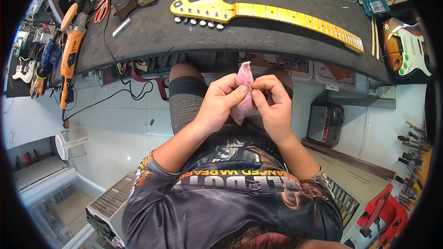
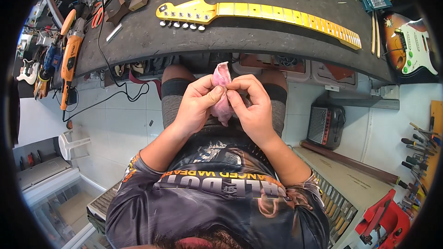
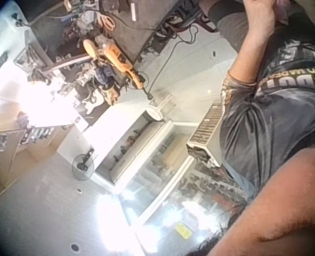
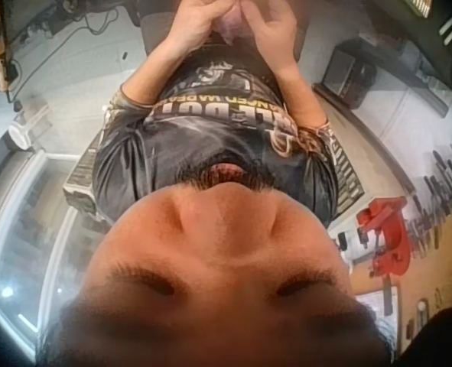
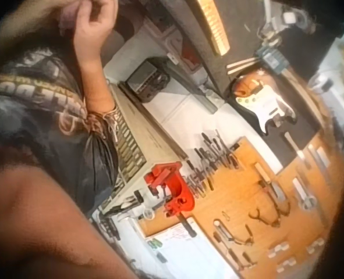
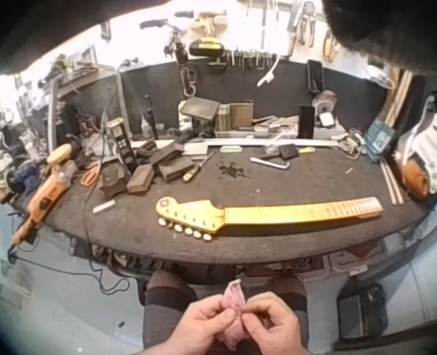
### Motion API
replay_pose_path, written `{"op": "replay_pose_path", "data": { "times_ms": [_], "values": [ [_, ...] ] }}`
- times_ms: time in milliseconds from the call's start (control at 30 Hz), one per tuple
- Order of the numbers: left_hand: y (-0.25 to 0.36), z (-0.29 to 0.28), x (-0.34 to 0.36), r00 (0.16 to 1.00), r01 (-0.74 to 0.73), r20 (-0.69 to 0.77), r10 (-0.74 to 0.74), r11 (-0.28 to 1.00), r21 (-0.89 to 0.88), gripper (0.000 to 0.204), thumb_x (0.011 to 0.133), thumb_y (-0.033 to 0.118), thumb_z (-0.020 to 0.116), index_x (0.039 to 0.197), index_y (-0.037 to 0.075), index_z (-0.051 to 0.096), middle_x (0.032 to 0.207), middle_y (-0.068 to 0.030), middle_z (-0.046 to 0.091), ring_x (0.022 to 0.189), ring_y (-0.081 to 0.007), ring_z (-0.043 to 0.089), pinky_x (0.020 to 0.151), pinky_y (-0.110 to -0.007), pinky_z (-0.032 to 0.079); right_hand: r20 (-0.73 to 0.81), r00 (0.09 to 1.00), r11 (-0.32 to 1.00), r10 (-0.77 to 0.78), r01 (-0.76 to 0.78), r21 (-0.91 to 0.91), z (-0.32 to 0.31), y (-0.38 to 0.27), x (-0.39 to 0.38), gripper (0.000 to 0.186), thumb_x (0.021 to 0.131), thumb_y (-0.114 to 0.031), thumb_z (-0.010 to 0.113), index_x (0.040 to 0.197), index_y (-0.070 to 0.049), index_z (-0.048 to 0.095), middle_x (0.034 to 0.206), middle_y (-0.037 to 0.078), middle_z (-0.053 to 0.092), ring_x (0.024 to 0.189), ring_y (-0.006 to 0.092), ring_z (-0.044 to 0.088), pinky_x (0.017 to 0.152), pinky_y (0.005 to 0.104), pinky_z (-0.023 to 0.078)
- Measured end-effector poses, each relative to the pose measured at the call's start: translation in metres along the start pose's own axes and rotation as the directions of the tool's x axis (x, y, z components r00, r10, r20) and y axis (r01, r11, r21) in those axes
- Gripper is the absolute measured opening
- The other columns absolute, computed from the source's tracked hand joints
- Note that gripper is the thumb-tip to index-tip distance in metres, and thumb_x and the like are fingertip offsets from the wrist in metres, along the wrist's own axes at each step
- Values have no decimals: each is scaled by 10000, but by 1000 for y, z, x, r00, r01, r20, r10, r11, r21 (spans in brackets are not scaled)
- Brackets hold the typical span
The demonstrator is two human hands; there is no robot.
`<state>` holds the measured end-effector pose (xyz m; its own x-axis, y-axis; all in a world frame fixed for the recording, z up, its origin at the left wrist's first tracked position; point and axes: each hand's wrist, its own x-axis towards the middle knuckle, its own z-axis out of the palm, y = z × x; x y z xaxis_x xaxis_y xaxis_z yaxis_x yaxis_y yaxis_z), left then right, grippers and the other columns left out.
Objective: The person sands a small white guitar nut using a sanding block by hand and wipes the headstock of a guitar neck with a cloth.
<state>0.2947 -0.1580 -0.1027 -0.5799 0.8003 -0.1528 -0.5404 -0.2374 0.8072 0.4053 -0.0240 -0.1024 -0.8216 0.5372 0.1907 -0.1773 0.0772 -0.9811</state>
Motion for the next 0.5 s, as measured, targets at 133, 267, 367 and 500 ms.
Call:
{"op": "replay_pose_path", "data": {
  "times_ms": [133,267,367,500],
  "values": [
    [2,-6,-2,997,44,71,-41,998,-46,212,1138,190,624,1232,12,691,966,-23,718,736,-68,655,579,-249,553,39,995,992,-91,94,-88,-1,-2,3,134,994,24,726,1126,5,713,1125,98,661,1035,180,667,916,304,550],
    [-1,-6,-1,998,21,61,-18,999,-42,219,1139,200,619,1238,16,682,959,-21,714,733,-69,655,583,-249,555,54,992,987,-114,119,-110,-1,-2,2,140,994,25,730,1132,4,714,1127,94,658,1025,178,667,906,304,552],
    [-3,-7,-2,997,34,69,-31,999,-31,219,1141,208,616,1231,18,678,954,-21,709,731,-69,651,583,-246,555,58,989,979,-134,141,-149,-1,-3,2,132,996,16,738,1125,4,711,1131,93,656,1013,181,668,897,308,552],
    [2,-3,-3,999,23,47,-21,999,-45,228,1137,224,631,1212,14,679,954,-42,724,723,-90,681,577,-271,586,32,997,998,-69,69,2,0,-1,2,111,1012,26,727,1115,-6,701,1143,59,638,1022,135,636,901,277,527]
  ]
}}
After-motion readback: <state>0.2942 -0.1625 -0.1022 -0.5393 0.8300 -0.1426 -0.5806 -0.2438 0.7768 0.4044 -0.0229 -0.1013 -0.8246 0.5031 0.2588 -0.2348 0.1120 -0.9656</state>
